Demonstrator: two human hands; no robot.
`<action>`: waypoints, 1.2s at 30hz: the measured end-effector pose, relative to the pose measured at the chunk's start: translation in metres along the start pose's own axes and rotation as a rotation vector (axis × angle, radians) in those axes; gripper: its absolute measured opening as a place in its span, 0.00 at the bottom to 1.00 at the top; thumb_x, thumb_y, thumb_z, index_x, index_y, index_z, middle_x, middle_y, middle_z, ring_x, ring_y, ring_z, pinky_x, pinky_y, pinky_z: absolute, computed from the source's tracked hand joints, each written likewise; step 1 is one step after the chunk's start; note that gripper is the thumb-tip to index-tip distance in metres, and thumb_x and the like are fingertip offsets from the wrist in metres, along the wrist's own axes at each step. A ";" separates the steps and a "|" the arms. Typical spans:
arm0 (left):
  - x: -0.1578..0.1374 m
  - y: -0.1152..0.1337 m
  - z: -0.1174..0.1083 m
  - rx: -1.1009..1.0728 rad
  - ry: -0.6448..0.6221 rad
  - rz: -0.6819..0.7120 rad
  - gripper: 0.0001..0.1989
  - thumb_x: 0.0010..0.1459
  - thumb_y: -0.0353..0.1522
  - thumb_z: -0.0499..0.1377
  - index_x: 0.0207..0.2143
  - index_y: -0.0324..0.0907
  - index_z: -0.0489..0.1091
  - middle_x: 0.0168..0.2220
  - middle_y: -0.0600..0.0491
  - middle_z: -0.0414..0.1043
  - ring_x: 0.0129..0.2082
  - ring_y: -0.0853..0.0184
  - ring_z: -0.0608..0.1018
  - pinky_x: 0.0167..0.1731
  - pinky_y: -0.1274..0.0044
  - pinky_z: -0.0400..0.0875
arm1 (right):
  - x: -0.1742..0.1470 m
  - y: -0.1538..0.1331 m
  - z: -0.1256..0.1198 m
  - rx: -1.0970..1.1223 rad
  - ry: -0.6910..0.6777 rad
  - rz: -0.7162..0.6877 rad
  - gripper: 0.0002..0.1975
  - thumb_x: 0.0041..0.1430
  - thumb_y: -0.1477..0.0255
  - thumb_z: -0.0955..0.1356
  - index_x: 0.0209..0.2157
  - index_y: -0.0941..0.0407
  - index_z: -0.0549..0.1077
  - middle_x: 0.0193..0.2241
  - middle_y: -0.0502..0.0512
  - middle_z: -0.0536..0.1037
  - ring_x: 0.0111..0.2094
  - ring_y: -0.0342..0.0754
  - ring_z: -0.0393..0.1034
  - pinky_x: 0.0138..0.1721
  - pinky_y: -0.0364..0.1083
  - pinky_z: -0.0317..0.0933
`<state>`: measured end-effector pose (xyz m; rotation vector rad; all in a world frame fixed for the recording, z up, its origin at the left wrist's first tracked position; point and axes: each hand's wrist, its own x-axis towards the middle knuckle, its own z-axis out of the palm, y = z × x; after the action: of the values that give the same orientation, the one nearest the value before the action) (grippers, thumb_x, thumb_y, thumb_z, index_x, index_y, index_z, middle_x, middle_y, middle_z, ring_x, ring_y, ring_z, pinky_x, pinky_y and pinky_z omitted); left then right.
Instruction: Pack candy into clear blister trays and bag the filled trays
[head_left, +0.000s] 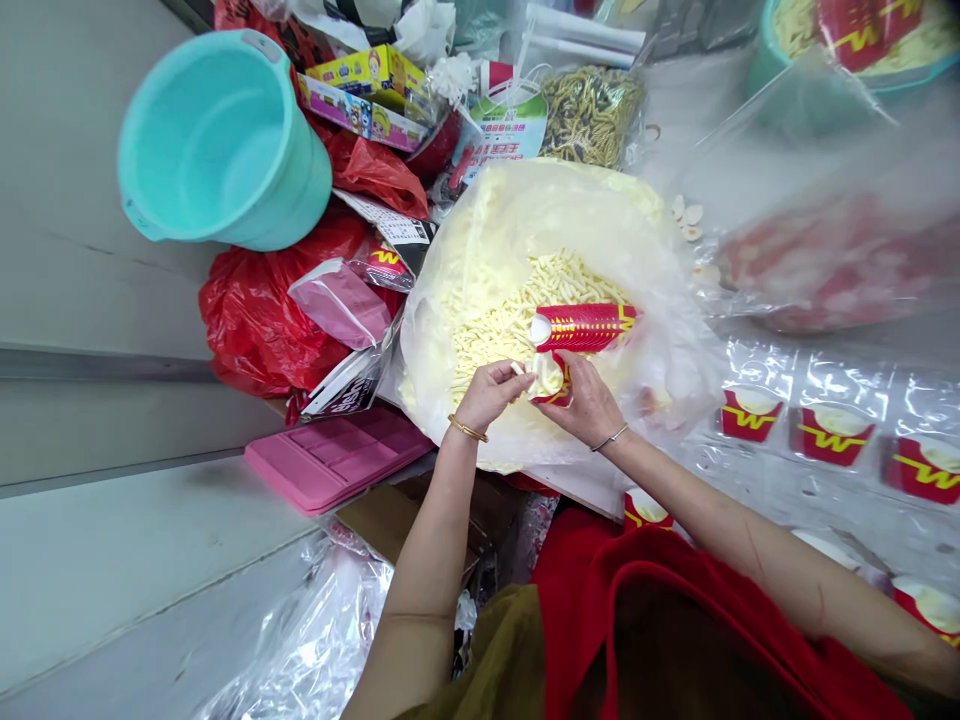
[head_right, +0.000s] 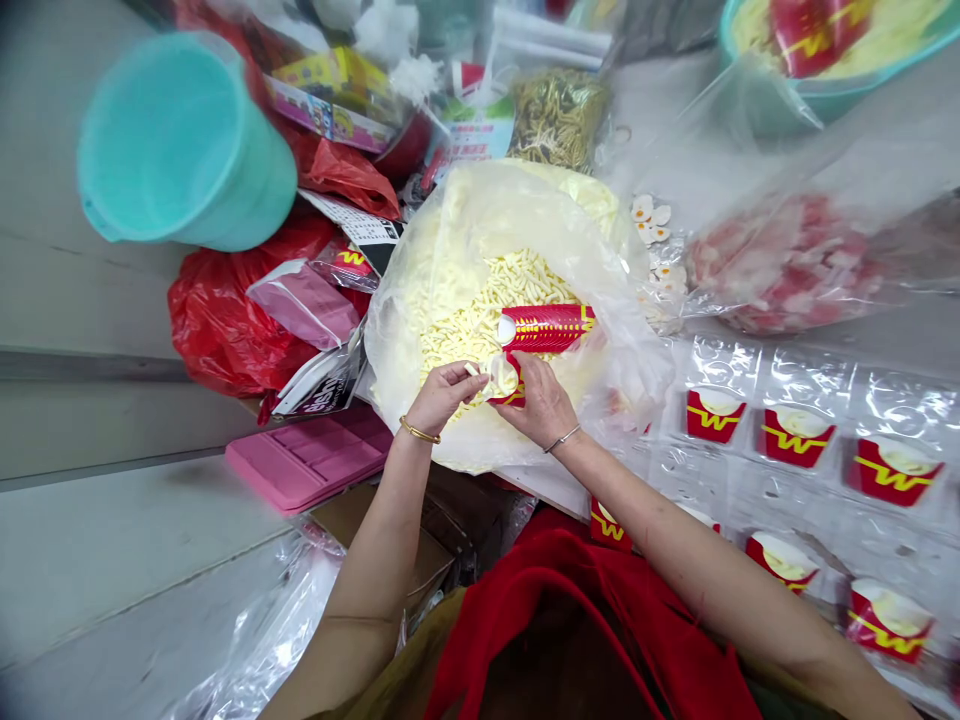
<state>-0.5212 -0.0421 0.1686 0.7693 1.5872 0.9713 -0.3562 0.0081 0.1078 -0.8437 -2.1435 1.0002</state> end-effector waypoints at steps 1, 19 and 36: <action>-0.001 -0.001 0.000 0.019 0.002 0.007 0.15 0.47 0.40 0.63 0.22 0.39 0.64 0.18 0.60 0.58 0.18 0.76 0.59 0.21 0.81 0.53 | -0.001 0.000 -0.001 -0.003 0.001 -0.005 0.35 0.52 0.63 0.70 0.57 0.56 0.53 0.51 0.64 0.66 0.52 0.57 0.61 0.52 0.58 0.60; 0.026 -0.033 -0.003 0.574 0.407 0.075 0.10 0.58 0.38 0.53 0.35 0.41 0.67 0.27 0.55 0.68 0.28 0.70 0.72 0.30 0.78 0.65 | -0.023 0.024 0.005 -0.057 0.011 0.019 0.35 0.52 0.62 0.69 0.57 0.60 0.55 0.49 0.66 0.67 0.51 0.57 0.62 0.52 0.57 0.61; -0.058 0.006 0.063 1.200 0.283 0.393 0.16 0.59 0.37 0.55 0.48 0.42 0.66 0.53 0.45 0.65 0.51 0.57 0.67 0.48 0.64 0.61 | -0.031 0.002 -0.004 -0.033 0.027 0.042 0.31 0.52 0.71 0.67 0.57 0.59 0.55 0.49 0.65 0.67 0.51 0.56 0.62 0.52 0.57 0.61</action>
<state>-0.4473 -0.0770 0.1938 1.8648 2.2999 0.2789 -0.3344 -0.0122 0.0997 -0.9170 -2.1331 0.9714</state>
